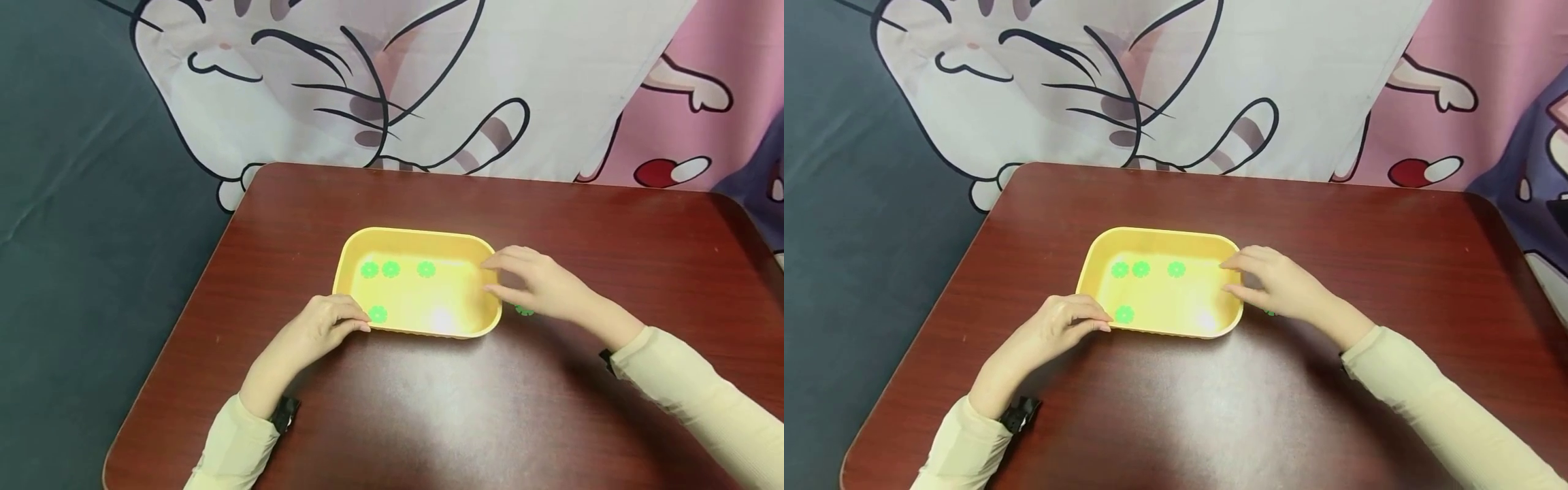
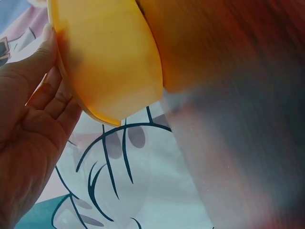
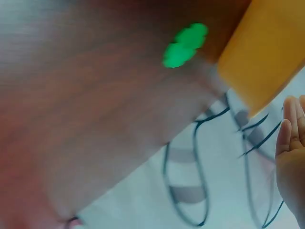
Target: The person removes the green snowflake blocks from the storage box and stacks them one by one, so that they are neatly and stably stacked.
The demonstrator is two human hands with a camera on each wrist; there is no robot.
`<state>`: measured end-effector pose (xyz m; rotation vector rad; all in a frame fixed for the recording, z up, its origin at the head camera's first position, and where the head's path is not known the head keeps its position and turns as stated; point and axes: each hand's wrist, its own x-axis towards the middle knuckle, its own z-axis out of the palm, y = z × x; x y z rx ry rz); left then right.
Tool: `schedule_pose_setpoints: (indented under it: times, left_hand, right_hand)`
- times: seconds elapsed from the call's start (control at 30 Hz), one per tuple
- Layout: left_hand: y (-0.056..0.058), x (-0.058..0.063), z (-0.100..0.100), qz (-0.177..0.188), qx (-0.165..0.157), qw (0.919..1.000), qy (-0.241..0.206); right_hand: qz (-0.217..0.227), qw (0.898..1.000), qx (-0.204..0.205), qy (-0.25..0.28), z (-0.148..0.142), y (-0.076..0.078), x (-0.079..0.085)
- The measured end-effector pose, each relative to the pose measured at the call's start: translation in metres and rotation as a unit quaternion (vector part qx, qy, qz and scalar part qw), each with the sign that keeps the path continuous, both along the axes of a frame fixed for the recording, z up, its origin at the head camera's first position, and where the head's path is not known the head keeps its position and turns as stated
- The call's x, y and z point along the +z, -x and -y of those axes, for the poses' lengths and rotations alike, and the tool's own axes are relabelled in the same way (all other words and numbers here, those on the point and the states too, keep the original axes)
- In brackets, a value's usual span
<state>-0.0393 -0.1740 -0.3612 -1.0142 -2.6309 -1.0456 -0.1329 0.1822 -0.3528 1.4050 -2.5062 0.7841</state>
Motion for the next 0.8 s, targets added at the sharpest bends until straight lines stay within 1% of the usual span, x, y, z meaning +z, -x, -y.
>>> schedule_pose_setpoints:
  times: [0.13,0.23,0.33,0.43,0.57,0.8]
  left_hand:
    - [0.001,0.003,0.0,0.012,0.001,0.9998,0.018]
    - [0.001,0.003,0.001,0.019,0.002,0.9995,0.024]
    - [0.0,0.004,0.002,0.018,0.005,0.9995,0.025]
    - [0.0,0.004,0.002,0.02,0.006,0.9994,0.029]
    - [-0.001,0.003,0.002,0.024,0.006,0.9992,0.033]
    - [-0.002,0.0,0.003,0.014,0.008,0.9996,0.023]
  right_hand:
    - [-0.006,0.999,0.039,-0.035,0.024,0.005,0.004]
    - [0.007,0.996,0.05,-0.07,0.04,0.01,0.006]
    - [0.042,0.993,0.04,-0.107,0.056,0.017,0.003]
    - [0.067,0.989,0.019,-0.129,0.07,0.025,-0.003]
    - [0.062,0.988,0.005,-0.144,0.086,0.031,-0.014]
    - [0.032,0.981,-0.014,-0.189,0.103,0.034,-0.024]
